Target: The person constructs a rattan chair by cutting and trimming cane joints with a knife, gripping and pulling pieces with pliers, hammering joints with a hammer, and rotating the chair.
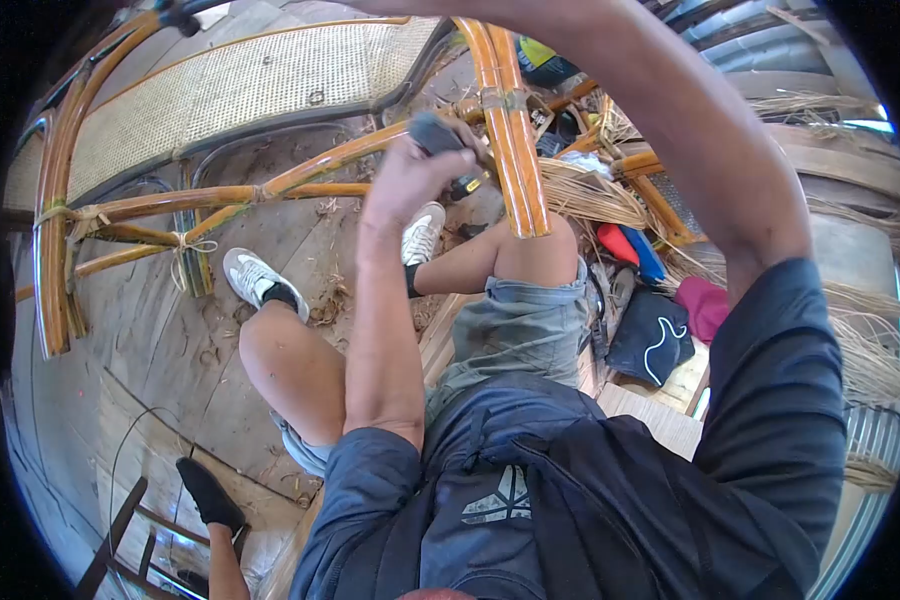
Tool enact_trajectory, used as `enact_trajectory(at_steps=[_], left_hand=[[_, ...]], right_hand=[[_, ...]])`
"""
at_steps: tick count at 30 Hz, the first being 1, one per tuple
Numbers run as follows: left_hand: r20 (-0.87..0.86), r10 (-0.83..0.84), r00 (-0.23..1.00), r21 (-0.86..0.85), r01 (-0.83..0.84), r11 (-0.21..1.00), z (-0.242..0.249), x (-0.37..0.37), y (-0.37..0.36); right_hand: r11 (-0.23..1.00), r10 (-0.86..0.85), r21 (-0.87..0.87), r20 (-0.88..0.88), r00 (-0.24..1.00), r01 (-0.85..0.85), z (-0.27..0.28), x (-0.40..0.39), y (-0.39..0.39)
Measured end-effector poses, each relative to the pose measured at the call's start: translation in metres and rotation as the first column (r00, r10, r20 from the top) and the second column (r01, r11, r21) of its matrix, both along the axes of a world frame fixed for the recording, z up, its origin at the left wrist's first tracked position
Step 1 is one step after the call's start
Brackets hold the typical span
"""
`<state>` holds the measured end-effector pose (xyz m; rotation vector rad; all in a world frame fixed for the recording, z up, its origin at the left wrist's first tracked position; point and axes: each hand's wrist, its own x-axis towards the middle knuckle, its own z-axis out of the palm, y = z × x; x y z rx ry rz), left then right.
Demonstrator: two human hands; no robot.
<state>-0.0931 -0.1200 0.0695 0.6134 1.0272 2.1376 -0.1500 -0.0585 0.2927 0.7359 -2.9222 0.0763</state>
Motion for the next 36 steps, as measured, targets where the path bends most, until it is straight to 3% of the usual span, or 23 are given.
enact_trajectory(at_steps=[3,5,6,8,9,12,13,14,16,18,19,20,24,27,28,30,33,34,36], left_hand=[[0.080,-0.116,0.990,-0.365,0.137,0.921,-0.005,0.013,-0.007],[0.140,0.030,0.990,-0.325,0.018,0.945,-0.021,0.007,-0.006],[-0.081,0.166,0.983,-0.391,-0.184,0.902,-0.003,0.003,-0.013],[-0.442,0.199,0.874,-0.446,-0.408,0.797,0.024,-0.007,-0.016],[-0.600,0.193,0.776,-0.439,-0.521,0.732,0.029,-0.011,-0.014],[-0.781,-0.023,0.624,-0.478,-0.573,0.666,0.020,-0.022,0.006],[-0.806,-0.106,0.582,-0.508,-0.591,0.627,0.018,-0.027,0.009],[-0.752,-0.132,0.646,-0.559,-0.519,0.646,0.019,-0.037,0.010],[-0.679,-0.237,0.695,-0.615,-0.360,0.702,0.023,-0.056,0.008],[-0.613,-0.261,0.746,-0.595,-0.217,0.774,0.025,-0.070,0.006],[-0.486,-0.305,0.819,-0.625,-0.082,0.776,0.028,-0.078,0.005],[-0.455,-0.312,0.834,-0.632,-0.055,0.773,0.024,-0.085,0.007],[-0.388,-0.374,0.842,-0.689,0.005,0.725,0.023,-0.097,0.012],[-0.438,-0.321,0.840,-0.606,-0.012,0.796,0.016,-0.098,0.016],[-0.467,-0.290,0.835,-0.591,-0.051,0.805,0.014,-0.096,0.017],[-0.522,-0.232,0.821,-0.563,-0.127,0.816,0.013,-0.087,0.017],[-0.903,0.037,0.429,-0.237,-0.567,0.788,-0.002,-0.064,0.019],[-0.911,0.142,0.387,-0.132,-0.601,0.788,-0.005,-0.059,0.018],[-0.959,0.154,0.237,-0.038,-0.649,0.760,-0.002,-0.052,0.015]], right_hand=[[0.915,-0.369,-0.088,0.207,0.906,0.393,0.004,0.051,0.011],[0.939,-0.295,-0.180,0.021,0.955,0.294,-0.020,0.080,0.046],[0.947,-0.260,-0.218,-0.078,0.963,0.238,-0.034,0.094,0.061],[0.759,-0.561,-0.311,0.137,0.817,0.573,-0.051,0.128,0.074],[0.659,-0.618,-0.416,0.176,0.766,0.627,-0.063,0.141,0.078],[0.275,-0.690,-0.580,0.436,0.578,0.767,-0.096,0.178,0.075],[0.253,-0.670,-0.634,0.430,0.605,0.731,-0.113,0.192,0.079],[0.224,-0.652,-0.683,0.425,0.628,0.695,-0.132,0.205,0.081],[-0.010,-0.672,-0.707,0.528,0.519,0.707,-0.156,0.223,0.077],[-0.124,-0.635,-0.772,0.544,0.548,0.623,-0.173,0.232,0.071],[-0.186,-0.621,-0.794,0.551,0.558,0.578,-0.179,0.239,0.069],[-0.171,-0.604,-0.802,0.544,0.582,0.572,-0.184,0.244,0.070],[-0.344,-0.512,-0.775,0.628,0.586,0.530,-0.207,0.249,0.080],[-0.514,-0.430,-0.682,0.729,0.532,0.520,-0.220,0.247,0.086],[-0.541,-0.427,-0.652,0.758,0.494,0.532,-0.220,0.246,0.087],[-0.515,-0.480,-0.724,0.687,0.545,0.460,-0.230,0.241,0.092],[-0.503,-0.513,-0.751,0.657,0.552,0.427,-0.234,0.236,0.095],[-0.507,-0.517,-0.750,0.659,0.546,0.426,-0.236,0.235,0.096],[-0.520,-0.511,-0.738,0.672,0.536,0.430,-0.237,0.238,0.097]])
